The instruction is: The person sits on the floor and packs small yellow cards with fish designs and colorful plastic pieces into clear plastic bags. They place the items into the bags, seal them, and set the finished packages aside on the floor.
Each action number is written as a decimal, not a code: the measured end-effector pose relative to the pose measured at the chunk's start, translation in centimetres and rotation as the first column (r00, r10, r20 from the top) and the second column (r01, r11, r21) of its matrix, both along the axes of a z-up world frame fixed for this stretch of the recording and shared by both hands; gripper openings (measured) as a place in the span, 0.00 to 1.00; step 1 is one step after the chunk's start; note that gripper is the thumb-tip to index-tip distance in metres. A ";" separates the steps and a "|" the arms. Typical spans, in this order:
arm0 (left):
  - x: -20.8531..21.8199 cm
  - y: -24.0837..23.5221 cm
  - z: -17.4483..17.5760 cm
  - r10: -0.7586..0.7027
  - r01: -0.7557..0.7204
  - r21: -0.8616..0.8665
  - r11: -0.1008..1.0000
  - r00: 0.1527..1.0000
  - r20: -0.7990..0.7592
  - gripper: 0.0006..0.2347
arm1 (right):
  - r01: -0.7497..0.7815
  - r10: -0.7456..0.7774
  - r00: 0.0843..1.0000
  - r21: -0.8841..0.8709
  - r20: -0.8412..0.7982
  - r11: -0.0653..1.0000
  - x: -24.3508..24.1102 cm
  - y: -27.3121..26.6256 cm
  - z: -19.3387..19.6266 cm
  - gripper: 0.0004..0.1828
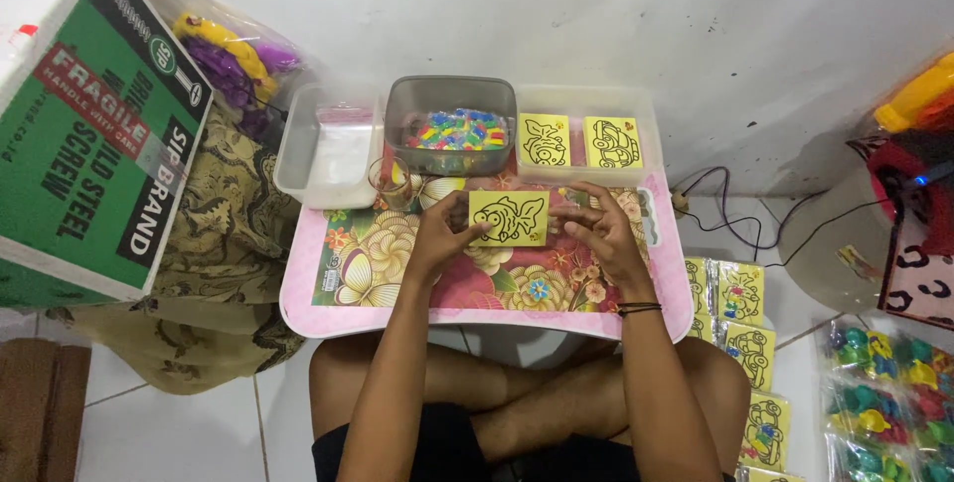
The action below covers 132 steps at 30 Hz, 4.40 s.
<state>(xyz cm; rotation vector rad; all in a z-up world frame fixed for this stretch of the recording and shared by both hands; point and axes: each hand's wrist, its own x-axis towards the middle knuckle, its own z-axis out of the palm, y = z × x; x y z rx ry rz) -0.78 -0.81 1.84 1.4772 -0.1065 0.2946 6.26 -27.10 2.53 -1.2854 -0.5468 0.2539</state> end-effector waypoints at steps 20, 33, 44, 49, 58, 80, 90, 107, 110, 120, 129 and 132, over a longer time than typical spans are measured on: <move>0.0 0.0 -0.4 -0.006 0.005 -0.017 1.000 0.997 -0.079 0.19 | -0.098 0.098 0.995 -0.143 -0.009 0.985 -0.9 0.2 2.2 0.38; 0.1 0.2 -0.8 -0.010 0.010 0.004 1.000 0.999 -0.044 0.18 | 0.057 -0.048 0.996 -0.129 0.077 0.990 -0.6 0.3 1.0 0.34; 0.8 0.8 -2.2 0.006 -0.004 0.018 1.000 0.997 -0.081 0.18 | 0.115 -0.116 0.992 0.040 0.050 0.993 0.2 -0.2 -0.7 0.36; 0.0 0.4 -0.1 0.033 -0.030 0.035 0.999 0.996 -0.085 0.16 | 0.152 -0.154 0.988 0.093 0.020 0.984 0.1 0.0 -0.5 0.36; 0.0 0.2 0.5 0.056 -0.057 -0.004 0.998 0.995 -0.088 0.14 | 0.117 -0.117 0.993 0.031 0.013 0.993 0.1 0.0 -0.3 0.38; -0.6 -0.2 1.9 0.108 -0.109 -0.002 0.994 0.992 -0.060 0.11 | 0.415 -0.416 0.909 0.038 0.028 0.909 0.3 0.4 -0.4 0.30; 0.1 0.3 0.7 0.125 -0.127 -0.024 0.992 0.990 -0.062 0.12 | 0.579 -0.594 0.791 0.132 0.150 0.805 3.1 3.0 4.1 0.19; 1.4 1.5 -1.2 0.163 -0.161 0.034 0.986 0.984 -0.071 0.16 | 0.314 0.636 0.449 -0.778 0.627 0.545 4.2 25.9 14.0 0.17; 1.1 1.5 -0.8 0.159 -0.158 0.025 0.987 0.985 -0.070 0.17 | 0.278 0.652 0.490 -0.813 0.579 0.512 6.2 27.9 12.1 0.15; 2.0 1.5 -2.3 0.165 -0.165 -0.001 0.986 0.983 -0.076 0.13 | 0.479 0.481 0.698 -0.845 0.530 0.236 11.2 24.5 10.9 0.12; 1.3 1.2 0.0 0.149 -0.150 0.000 0.989 0.986 -0.074 0.09 | 0.244 0.450 0.858 -0.968 0.247 0.067 15.6 23.4 6.5 0.33; 0.5 1.2 1.0 0.152 -0.153 -0.005 0.988 0.984 -0.093 0.10 | 0.281 0.528 0.790 -0.950 0.311 0.139 14.9 23.6 7.1 0.29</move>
